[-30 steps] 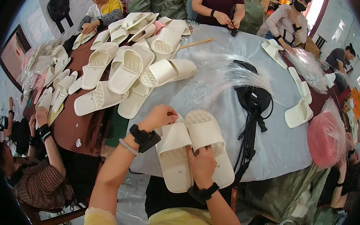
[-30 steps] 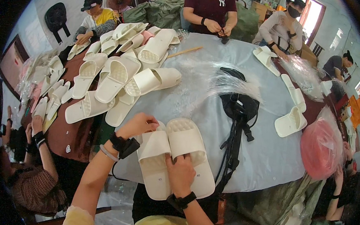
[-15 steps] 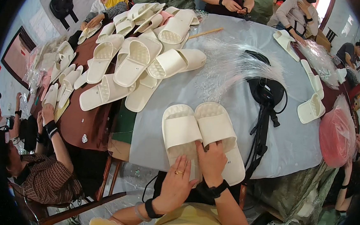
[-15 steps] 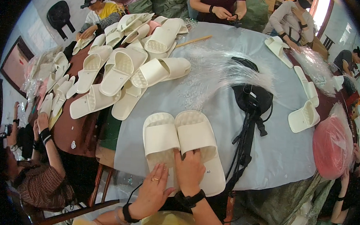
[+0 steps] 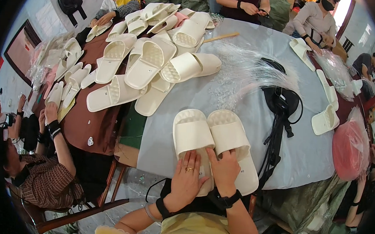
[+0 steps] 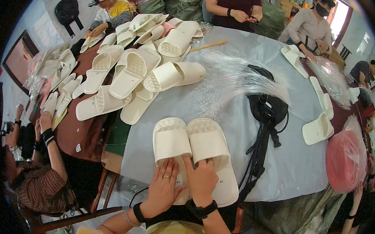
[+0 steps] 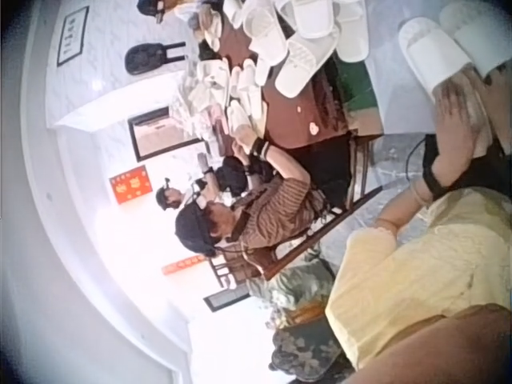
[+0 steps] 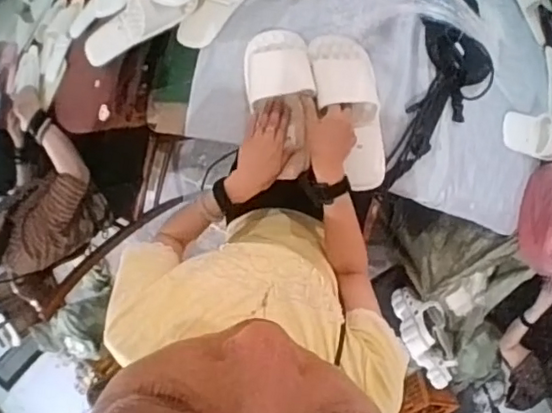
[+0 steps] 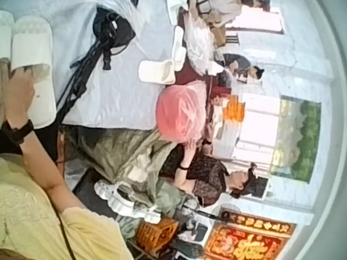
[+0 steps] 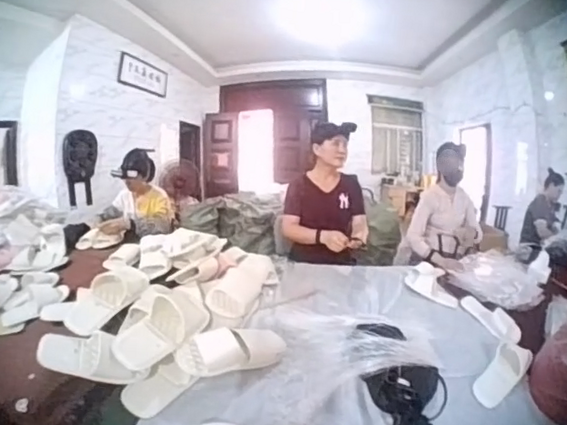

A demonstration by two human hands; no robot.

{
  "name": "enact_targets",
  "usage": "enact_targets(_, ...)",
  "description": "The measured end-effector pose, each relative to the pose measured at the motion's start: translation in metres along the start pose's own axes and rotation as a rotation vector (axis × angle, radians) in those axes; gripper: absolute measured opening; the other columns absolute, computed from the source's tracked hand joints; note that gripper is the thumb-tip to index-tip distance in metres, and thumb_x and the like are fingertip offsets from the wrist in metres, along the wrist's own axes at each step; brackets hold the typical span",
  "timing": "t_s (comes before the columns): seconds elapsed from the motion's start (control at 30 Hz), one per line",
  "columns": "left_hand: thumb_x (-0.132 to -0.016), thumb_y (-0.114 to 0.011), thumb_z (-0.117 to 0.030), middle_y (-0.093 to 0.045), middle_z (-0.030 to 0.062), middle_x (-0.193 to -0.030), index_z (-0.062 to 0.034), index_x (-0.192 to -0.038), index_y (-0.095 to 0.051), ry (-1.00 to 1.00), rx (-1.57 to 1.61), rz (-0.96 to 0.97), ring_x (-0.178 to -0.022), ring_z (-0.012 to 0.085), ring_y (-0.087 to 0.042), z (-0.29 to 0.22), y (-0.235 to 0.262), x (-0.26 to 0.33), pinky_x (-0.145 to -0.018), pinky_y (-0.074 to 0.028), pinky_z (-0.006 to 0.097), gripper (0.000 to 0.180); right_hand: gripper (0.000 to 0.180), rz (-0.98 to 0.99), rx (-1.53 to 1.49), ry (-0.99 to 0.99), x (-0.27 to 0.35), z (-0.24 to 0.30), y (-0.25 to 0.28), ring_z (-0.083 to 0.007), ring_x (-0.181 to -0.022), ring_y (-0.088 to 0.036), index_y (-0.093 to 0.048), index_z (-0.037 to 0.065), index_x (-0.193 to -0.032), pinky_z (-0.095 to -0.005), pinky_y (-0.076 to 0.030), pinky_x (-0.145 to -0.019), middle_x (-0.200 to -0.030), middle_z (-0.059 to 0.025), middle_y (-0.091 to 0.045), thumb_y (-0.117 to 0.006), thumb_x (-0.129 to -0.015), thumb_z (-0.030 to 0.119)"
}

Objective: Sorting and preparing slippers on a production table.

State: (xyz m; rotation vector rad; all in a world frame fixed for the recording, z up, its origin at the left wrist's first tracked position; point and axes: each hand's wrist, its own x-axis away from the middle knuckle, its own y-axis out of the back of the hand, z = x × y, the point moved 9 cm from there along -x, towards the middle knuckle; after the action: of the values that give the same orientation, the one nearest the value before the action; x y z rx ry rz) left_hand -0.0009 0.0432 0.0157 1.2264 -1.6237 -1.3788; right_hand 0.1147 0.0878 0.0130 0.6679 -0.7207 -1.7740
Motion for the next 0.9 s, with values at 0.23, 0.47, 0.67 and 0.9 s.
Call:
enact_targets(0.23,-0.081,-0.056,-0.024,-0.039,0.0231,-0.130,0.0075,-0.127,-0.037,0.011,-0.017,-0.054,-0.124,0.0348,-0.033,0.008,-0.002,-0.013,-0.105,-0.025,0.044,0.059,0.046,0.062,-0.008,-0.003,0.001,-0.001,-0.005,-0.0340,-0.077,-0.059,-0.060,0.003,-0.100,-0.0422,-0.048,-0.063,-0.099,-0.0156,-0.056,-0.063,-0.076,0.043)
enact_targets(0.47,-0.085,-0.052,-0.021,-0.039,0.0224,-0.130,0.0070,-0.129,-0.036,-0.025,0.027,-0.065,-0.124,0.0352,-0.034,0.009,-0.001,-0.017,-0.105,-0.024,0.045,0.055,0.047,0.076,-0.006,0.064,0.002,0.004,-0.005,-0.0345,-0.089,-0.055,-0.057,0.003,-0.104,-0.0421,-0.047,-0.070,-0.102,-0.0173,-0.054,-0.069,-0.071,0.033)
enact_targets(0.67,-0.085,-0.053,-0.021,-0.039,0.0212,-0.130,0.0053,-0.130,-0.035,-0.076,0.072,-0.062,-0.123,0.0348,-0.035,0.007,0.007,-0.019,-0.103,-0.027,0.045,0.056,0.041,0.012,-0.024,0.049,0.003,0.002,-0.007,-0.0343,-0.085,-0.056,-0.056,0.002,-0.103,-0.0411,-0.048,-0.069,-0.101,-0.0178,-0.054,-0.067,-0.074,0.028)
enact_targets(0.9,-0.082,-0.057,-0.012,-0.059,0.0169,-0.104,-0.0015,-0.105,-0.058,-0.105,0.497,-0.015,-0.093,0.0323,-0.058,0.018,0.059,-0.010,-0.079,-0.047,0.039,0.025,0.039,-0.042,0.050,0.081,0.004,0.005,-0.007,-0.0349,-0.080,-0.057,-0.056,0.001,-0.100,-0.0418,-0.048,-0.065,-0.099,-0.0179,-0.054,-0.066,-0.075,0.030)
